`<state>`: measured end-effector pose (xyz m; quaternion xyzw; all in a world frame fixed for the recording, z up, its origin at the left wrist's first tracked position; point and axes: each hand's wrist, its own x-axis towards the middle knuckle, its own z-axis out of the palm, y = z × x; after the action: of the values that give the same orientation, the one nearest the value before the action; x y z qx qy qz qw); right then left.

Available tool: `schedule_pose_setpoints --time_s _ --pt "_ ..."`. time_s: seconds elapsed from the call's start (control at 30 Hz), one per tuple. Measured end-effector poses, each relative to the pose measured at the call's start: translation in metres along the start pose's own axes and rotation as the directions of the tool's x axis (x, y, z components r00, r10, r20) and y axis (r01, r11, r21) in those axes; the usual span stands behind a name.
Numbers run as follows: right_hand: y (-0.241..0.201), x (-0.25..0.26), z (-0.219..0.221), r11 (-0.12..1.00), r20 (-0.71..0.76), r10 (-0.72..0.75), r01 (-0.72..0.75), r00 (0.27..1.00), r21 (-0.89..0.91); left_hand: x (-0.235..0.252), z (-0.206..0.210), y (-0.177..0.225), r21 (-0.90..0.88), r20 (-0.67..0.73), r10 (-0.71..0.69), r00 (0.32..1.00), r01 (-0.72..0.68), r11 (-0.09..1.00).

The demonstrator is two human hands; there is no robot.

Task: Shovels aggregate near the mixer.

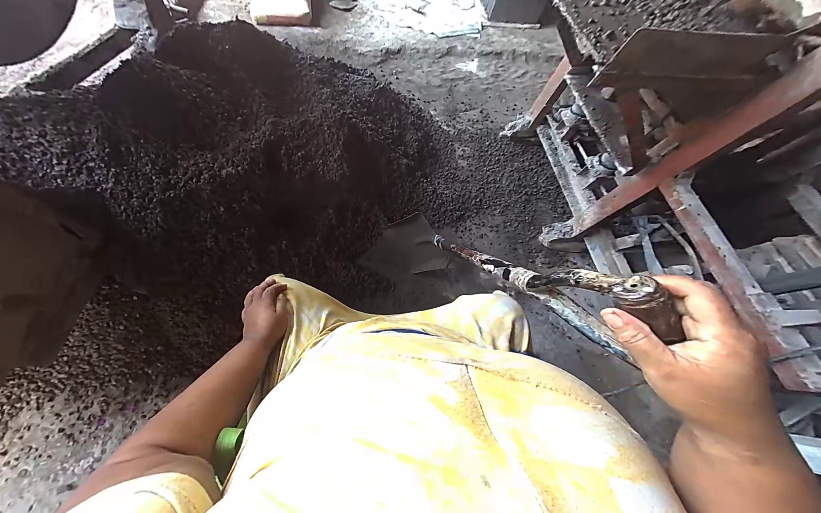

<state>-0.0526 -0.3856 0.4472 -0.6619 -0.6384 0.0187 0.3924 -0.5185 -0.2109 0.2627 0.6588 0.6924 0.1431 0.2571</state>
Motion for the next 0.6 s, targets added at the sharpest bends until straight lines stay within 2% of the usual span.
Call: schedule_pose_setpoints --time_s 0.2,0.33,0.6 --pt "-0.005 -0.008 -0.006 0.991 0.047 0.086 -0.080 0.995 -0.105 0.012 0.009 0.003 -0.012 -0.011 0.042 0.999 -0.043 0.999" --pt "-0.012 -0.014 -0.007 0.988 0.102 0.144 -0.137 0.984 -0.070 0.017 0.009 0.009 -0.041 0.011 0.052 0.999 -0.052 0.998" --pt "-0.021 -0.014 -0.003 0.980 0.102 0.199 -0.198 0.975 -0.016 0.029 0.014 0.017 -0.047 0.023 0.105 0.994 -0.104 0.993"
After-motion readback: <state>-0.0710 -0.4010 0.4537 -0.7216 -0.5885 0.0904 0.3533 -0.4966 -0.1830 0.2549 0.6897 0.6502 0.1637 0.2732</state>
